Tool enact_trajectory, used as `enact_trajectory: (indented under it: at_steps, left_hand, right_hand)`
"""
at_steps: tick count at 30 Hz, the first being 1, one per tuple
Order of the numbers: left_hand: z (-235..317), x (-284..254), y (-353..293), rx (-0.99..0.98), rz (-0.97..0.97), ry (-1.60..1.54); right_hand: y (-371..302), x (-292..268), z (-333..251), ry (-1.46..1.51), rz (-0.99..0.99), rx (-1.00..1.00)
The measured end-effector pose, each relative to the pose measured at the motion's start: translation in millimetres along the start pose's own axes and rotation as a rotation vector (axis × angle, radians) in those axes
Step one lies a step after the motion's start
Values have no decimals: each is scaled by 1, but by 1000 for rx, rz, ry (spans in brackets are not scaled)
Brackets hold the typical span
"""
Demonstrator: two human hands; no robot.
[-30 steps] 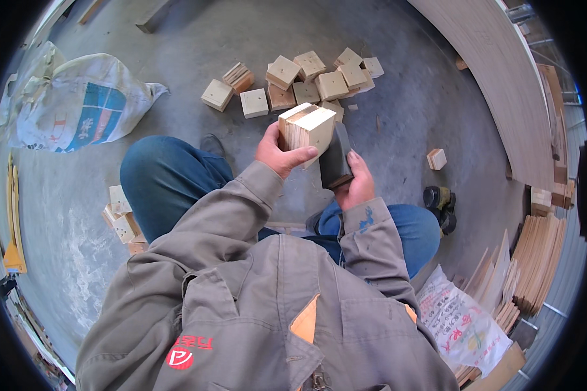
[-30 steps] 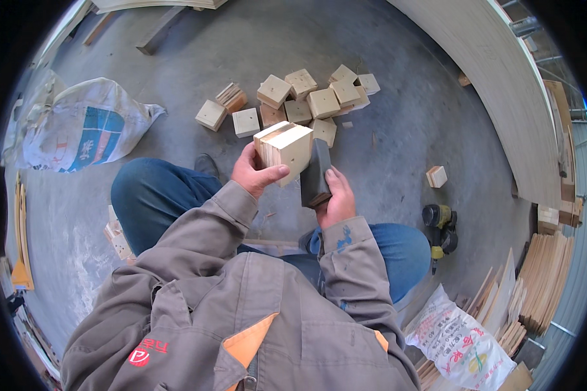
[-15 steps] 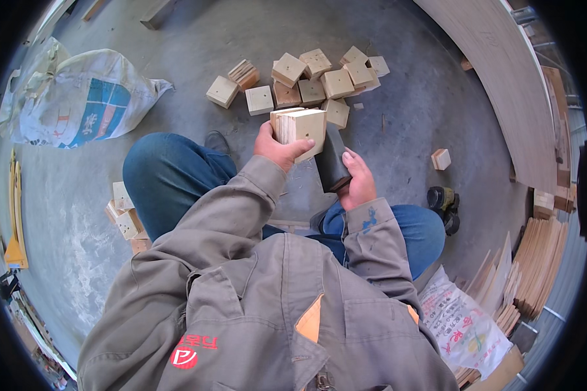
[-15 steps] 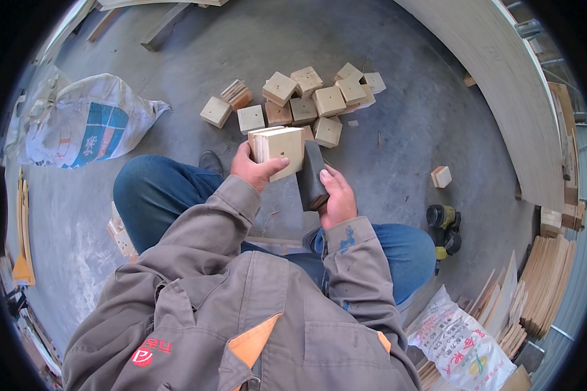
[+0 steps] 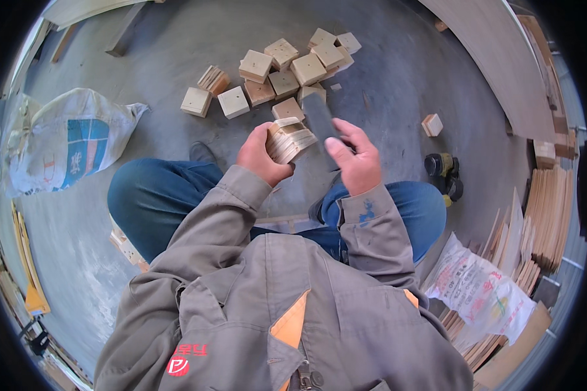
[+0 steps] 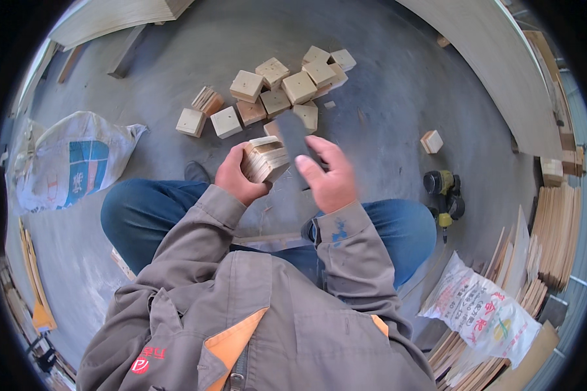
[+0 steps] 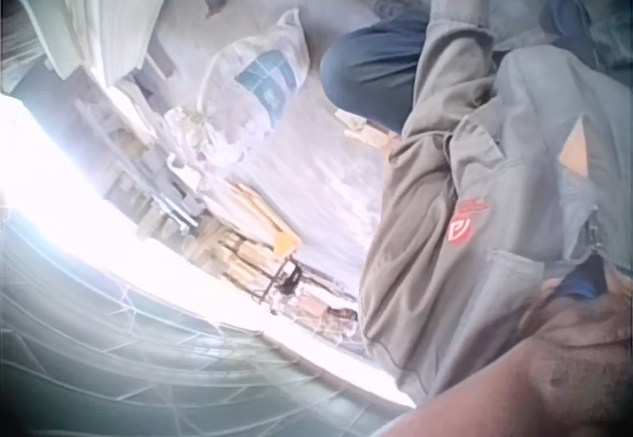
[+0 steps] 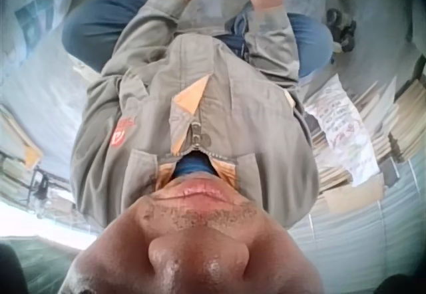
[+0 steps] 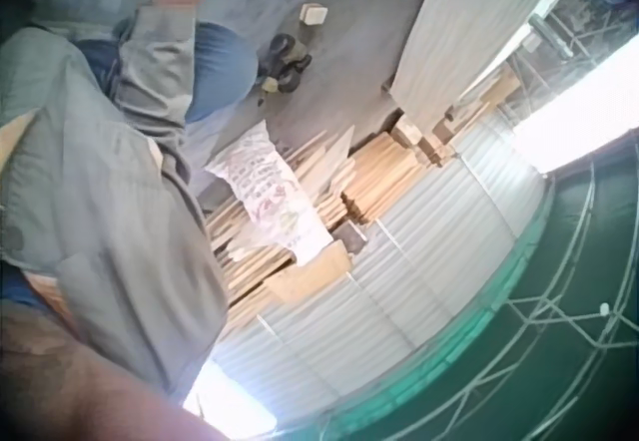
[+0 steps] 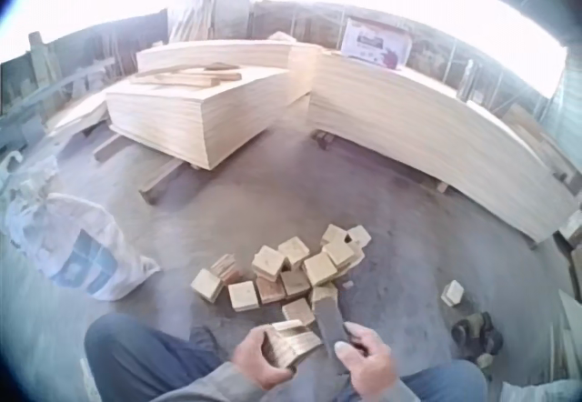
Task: The person sits on the floor and sands small wooden blocks using a sanding block. They pick up blocks one at a time, sand multiple sides, and place them back on the floor.
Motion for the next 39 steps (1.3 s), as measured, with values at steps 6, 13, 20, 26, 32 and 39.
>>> enact_trajectory:
  at_steps: [6,13,20,26,32,39]
  left_hand:
    - [2,5,-5,18,-24,181]
    - [14,10,-6,92,-85,-10]
    - [14,10,-3,106,-35,14]
    - [3,6,-5,182,35,54]
    - [19,7,-6,177,-9,2]
    - [17,7,-6,281,33,232]
  right_hand:
    - [-9,15,-22,-146,-152,-171]
    - [2,-16,36,-219,3,144]
    - [-7,-24,4,-128,48,24]
    - [-16,-2,-1,-264,-49,-67]
    - [1,-27,19,-350,70,60]
    - [-8,-18,-2,-357,7,51]
Point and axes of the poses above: each hand's wrist, its own y-axis towards the middle knuckle, its own x-axis out of the palm, z = x × y, the point moved 5 cm from there along y, towards the middle knuckle, and after that the axes turned 4 degrees about -y, right-handed, at the moved point
